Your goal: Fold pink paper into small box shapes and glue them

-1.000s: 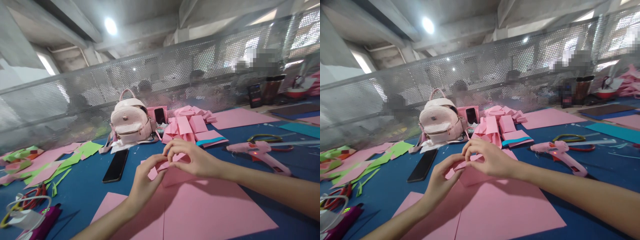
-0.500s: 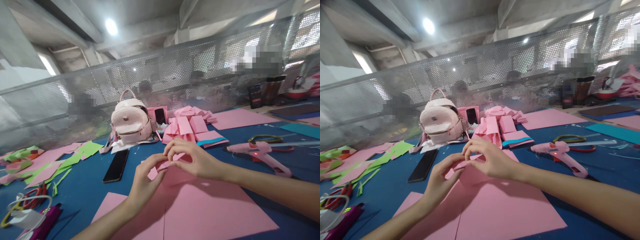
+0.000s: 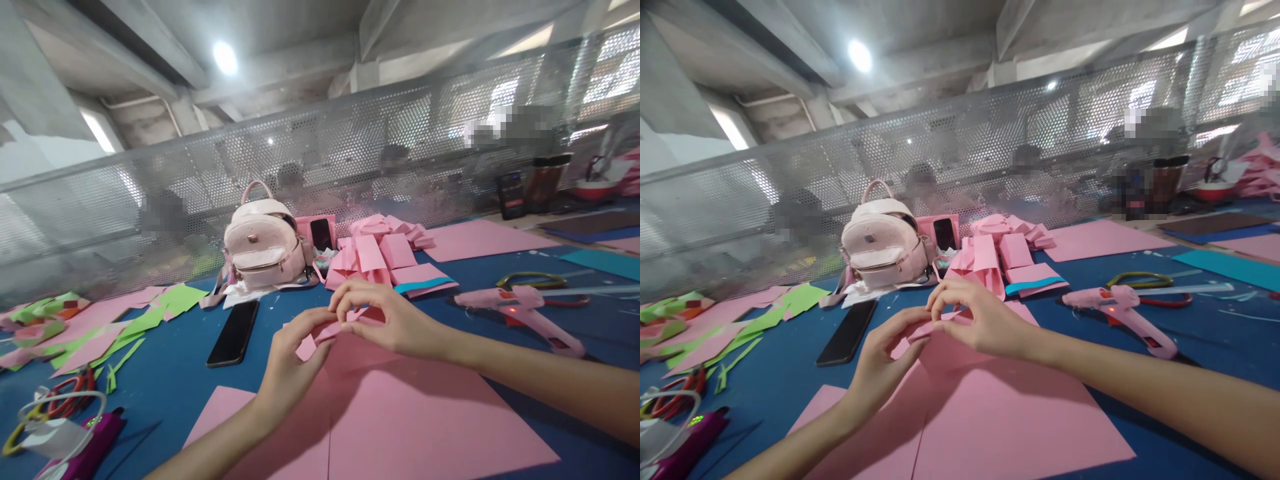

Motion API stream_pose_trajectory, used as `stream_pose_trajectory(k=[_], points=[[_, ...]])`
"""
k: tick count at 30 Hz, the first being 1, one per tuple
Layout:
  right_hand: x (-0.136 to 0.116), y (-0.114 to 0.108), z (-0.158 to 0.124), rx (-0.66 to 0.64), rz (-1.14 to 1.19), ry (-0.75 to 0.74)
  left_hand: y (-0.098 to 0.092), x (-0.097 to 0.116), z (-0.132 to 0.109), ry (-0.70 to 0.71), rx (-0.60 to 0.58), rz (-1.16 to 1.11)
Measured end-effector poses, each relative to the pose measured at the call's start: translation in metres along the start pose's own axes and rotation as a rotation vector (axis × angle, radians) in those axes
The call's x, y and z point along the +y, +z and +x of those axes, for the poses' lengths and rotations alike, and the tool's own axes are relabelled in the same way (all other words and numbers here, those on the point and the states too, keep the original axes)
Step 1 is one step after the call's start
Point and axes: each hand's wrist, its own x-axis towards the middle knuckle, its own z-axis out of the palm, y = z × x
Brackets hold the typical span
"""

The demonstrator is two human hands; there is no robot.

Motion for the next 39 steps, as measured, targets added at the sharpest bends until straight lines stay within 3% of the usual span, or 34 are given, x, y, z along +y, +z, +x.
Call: stream_pose_trajectory(k=[31, 39], points=[[0.006, -0.002, 0.0, 0.029, -0.02, -0.011, 0.0, -0.004, 0.001, 0.043, 0.034, 0.037], [0.003, -0.01, 0.002, -0.013, -0.174, -0.046, 0.0, -0.008, 0.001, 0.014, 0.002, 0.039]])
